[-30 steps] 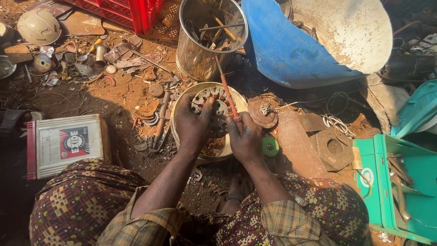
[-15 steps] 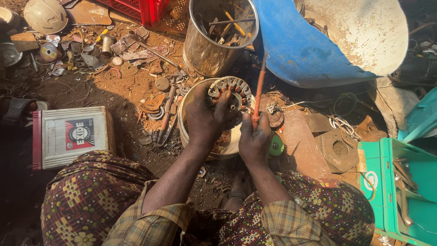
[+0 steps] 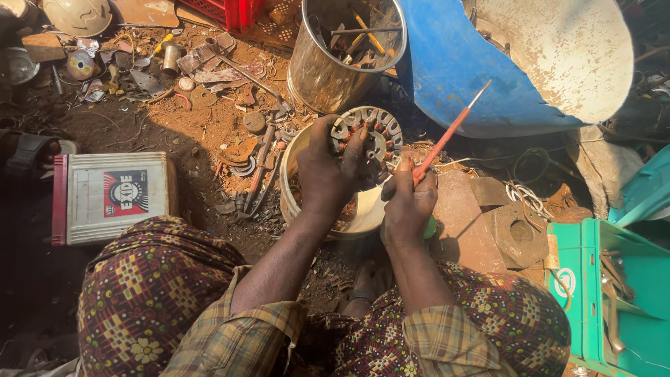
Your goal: The person sits on the ground and uses pliers and a screwdriver to remove copper windings from a motor stator. They repeatedly pry and pull the windings out of the slots, placing the removed pieces into a bucket.
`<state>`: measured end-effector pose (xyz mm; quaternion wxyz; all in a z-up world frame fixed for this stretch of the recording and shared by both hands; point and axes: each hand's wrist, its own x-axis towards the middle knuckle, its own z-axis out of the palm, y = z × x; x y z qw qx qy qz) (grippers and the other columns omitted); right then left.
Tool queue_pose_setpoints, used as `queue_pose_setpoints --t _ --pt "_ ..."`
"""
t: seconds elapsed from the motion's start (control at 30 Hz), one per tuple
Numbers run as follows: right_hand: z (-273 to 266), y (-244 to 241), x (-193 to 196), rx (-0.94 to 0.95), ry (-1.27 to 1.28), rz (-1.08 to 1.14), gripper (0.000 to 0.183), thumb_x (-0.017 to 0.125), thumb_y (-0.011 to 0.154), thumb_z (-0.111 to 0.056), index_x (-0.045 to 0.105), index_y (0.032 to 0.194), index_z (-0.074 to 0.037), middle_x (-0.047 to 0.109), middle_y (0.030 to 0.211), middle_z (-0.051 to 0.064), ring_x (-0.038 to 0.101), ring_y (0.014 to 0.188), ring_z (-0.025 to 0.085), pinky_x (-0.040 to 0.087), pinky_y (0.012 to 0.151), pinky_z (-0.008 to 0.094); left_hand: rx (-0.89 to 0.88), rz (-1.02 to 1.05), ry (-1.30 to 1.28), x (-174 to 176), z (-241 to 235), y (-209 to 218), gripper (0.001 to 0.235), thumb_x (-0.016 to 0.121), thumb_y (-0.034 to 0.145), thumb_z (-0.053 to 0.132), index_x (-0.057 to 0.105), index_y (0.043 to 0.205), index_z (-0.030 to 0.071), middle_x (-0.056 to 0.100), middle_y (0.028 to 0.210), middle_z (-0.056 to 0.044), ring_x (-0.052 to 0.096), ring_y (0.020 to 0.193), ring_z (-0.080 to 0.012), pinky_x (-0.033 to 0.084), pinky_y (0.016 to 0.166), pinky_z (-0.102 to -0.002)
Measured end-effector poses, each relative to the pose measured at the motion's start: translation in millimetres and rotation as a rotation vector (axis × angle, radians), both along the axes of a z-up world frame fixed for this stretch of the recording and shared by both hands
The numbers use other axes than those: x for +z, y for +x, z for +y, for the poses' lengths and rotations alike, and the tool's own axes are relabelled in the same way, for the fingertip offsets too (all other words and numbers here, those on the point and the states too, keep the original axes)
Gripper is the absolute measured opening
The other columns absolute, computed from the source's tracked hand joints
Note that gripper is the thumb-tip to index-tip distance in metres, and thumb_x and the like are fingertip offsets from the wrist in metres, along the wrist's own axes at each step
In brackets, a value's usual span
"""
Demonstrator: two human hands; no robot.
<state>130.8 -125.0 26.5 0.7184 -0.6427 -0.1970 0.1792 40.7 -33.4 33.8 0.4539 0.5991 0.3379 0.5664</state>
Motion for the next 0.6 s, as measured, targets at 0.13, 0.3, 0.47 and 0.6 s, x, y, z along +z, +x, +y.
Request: queue_pose_setpoints --t 0.13,0.3,0.47,0.6 --pt "-7 -2 19 0.018 0.074 -0.126 0.022 0.059 0.106 -0.024 0.047 0.098 -0.007 0.052 0.067 -0.001 0.050 0.056 0.009 0.040 0.051 0.025 0.127 0.109 0.020 -5 14 1 0.033 0.079 0.094 0.021 0.060 0.115 0.003 0.078 0.092 -0.014 0.079 0.084 -0.0236 0.060 0.072 -0.035" --pt "-8 19 28 0.082 -0.239 -0.407 0.033 0.063 0.106 -0.030 0.049 0.096 -0.003 0.054 0.071 0.001 0.050 0.061 0.009 0.043 0.055 0.027 0.198 0.100 -0.073 -14 36 -19 0.032 0.078 0.096 0.022 0.059 0.113 0.002 0.078 0.099 -0.013 0.078 0.090 -0.0204 0.060 0.078 -0.035" --pt "0 30 -7 0.164 -0.409 -0.512 0.033 0.071 0.100 -0.033 0.067 0.109 -0.002 0.067 0.082 0.001 0.062 0.074 0.012 0.051 0.070 0.033 0.140 0.019 -0.081 -18 40 -17 0.031 0.080 0.094 0.021 0.062 0.111 0.002 0.076 0.098 -0.010 0.075 0.089 -0.0191 0.060 0.081 -0.035" --pt "-3 35 -10 0.126 -0.202 -0.550 0.034 0.072 0.104 -0.032 0.067 0.118 -0.001 0.069 0.095 -0.002 0.063 0.085 0.009 0.052 0.077 0.028 0.196 0.019 0.077 -15 45 -23 0.026 0.082 0.099 0.016 0.064 0.112 0.002 0.072 0.102 -0.011 0.071 0.094 -0.0213 0.058 0.085 -0.036"
